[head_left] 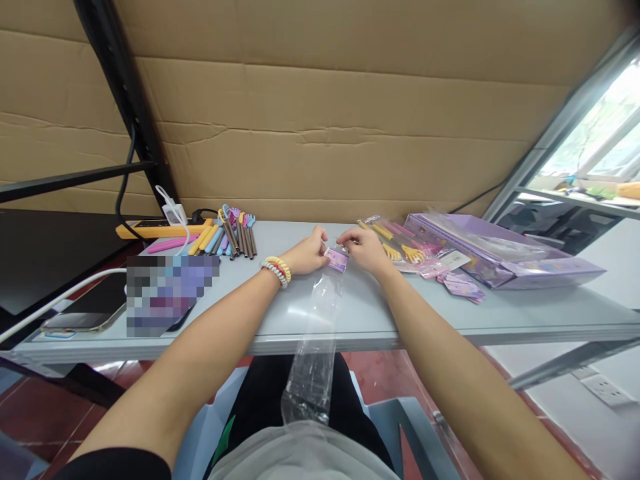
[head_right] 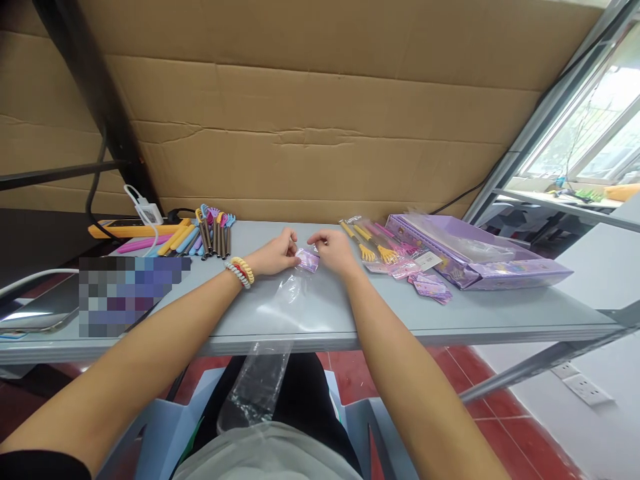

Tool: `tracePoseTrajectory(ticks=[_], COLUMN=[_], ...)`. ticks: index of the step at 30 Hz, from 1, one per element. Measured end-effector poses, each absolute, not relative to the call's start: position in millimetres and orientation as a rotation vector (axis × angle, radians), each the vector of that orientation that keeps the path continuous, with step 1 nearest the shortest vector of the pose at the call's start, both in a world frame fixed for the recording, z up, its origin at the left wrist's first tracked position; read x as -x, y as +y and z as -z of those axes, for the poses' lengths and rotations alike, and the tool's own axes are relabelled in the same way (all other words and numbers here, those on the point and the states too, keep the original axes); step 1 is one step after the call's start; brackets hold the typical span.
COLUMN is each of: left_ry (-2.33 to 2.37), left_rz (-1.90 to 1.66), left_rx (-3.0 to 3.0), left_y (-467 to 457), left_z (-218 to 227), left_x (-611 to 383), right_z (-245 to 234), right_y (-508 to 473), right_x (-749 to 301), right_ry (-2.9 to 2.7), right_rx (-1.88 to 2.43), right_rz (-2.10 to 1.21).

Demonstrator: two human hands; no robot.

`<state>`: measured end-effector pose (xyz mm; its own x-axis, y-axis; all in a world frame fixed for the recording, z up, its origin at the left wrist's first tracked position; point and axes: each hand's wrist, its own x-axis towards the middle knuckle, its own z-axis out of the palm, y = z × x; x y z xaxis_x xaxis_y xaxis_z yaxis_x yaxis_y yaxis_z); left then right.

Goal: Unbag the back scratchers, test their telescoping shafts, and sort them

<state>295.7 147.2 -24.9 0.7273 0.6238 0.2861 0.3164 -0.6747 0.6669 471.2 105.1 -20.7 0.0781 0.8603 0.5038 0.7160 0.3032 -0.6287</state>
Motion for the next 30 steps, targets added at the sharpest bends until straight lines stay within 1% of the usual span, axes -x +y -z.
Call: tracePoseTrajectory(ticks=[6,10,15,30], left_ry=[0.675,0.740,0.682,0.735], left_rz=[-0.799,-0.829,-0.852,-0.773], left_rx=[-2.332,-2.362,-2.471,-2.564], left_y=[149.4,150.4,148.9,143.7], left_z=[24.3,24.0,23.0,18.2], left_x=[-295.8,-294.4,-294.7,-294.3], right_z=[21.7,19.3,23.4,25.4], right_y=[104.8,102.7,105.1,108.3], right_x=[-473.0,-475.4,-477.6,-477.8], right_ry=[-1.706,-1.699,-1.829,-1.851], right_rx=[1.399,1.356,1.349,1.360], right_rz=[-0.123,-0.152,-0.218,-0.375])
